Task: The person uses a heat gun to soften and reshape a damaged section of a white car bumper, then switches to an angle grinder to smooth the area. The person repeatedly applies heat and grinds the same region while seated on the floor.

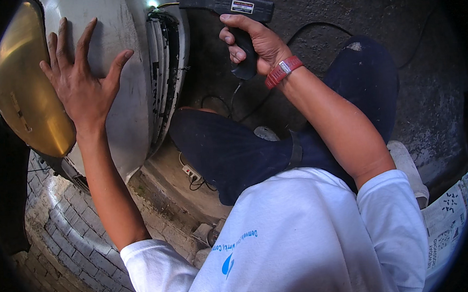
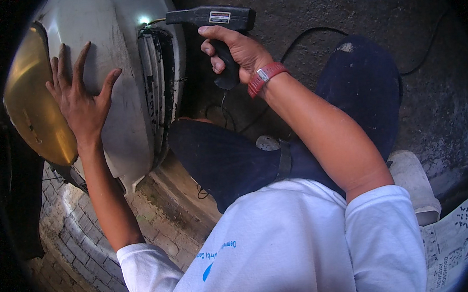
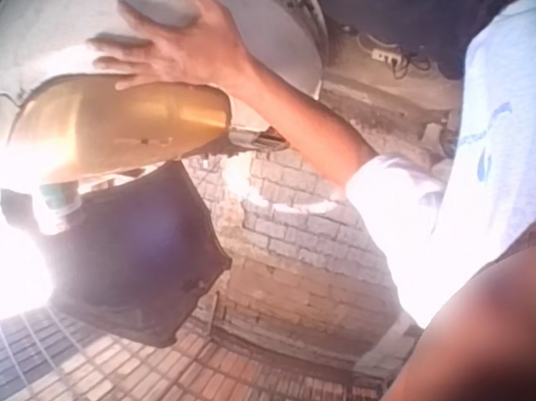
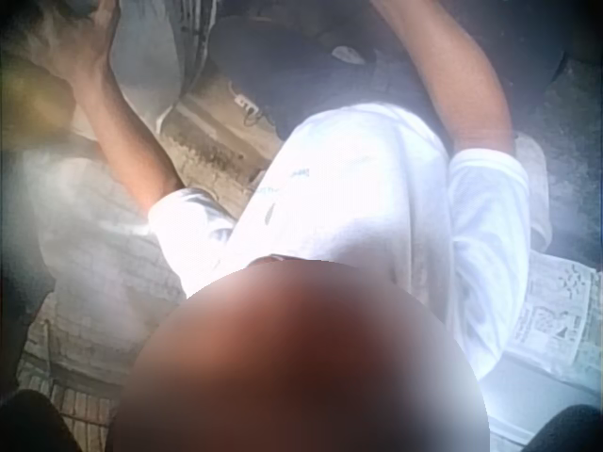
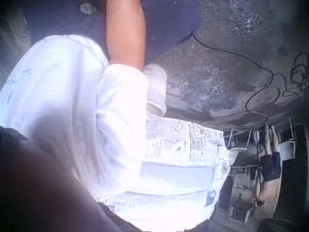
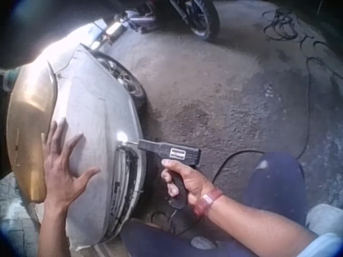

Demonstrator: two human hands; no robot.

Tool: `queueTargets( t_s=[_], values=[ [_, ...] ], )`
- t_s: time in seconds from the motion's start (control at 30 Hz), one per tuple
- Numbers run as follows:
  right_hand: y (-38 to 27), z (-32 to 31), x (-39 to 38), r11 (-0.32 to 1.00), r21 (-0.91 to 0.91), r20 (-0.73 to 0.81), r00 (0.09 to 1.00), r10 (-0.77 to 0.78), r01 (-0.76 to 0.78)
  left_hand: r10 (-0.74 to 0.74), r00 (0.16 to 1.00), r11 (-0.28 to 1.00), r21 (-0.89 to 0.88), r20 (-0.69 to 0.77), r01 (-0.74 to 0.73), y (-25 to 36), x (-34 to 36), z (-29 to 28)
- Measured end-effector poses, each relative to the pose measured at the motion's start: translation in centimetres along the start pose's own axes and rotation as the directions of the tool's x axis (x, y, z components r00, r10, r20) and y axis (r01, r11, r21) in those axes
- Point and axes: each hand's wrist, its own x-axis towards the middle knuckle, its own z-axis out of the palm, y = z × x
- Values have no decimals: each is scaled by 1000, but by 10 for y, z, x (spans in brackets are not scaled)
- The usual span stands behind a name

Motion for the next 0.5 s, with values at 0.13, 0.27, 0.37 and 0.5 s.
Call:
queueTargets(
  t_s=[0.13,0.27,0.37,0.5],
  values=[
    [-1,0,0,1000,-11,1,1000,0,0,-1,1000,1000,7,2,1,-1,0,1],
    [-2,0,0,1000,-10,11,1000,6,-6,3,1000,1000,14,-1,-3,-1,-1,1],
    [-1,-1,0,1000,-12,4,1000,8,-8,-3,1000,1000,9,5,3,-1,-1,1],
    [-1,-2,1,1000,-31,9,1000,-5,5,0,1000,1000,8,2,0,-1,-1,1]
  ],
)
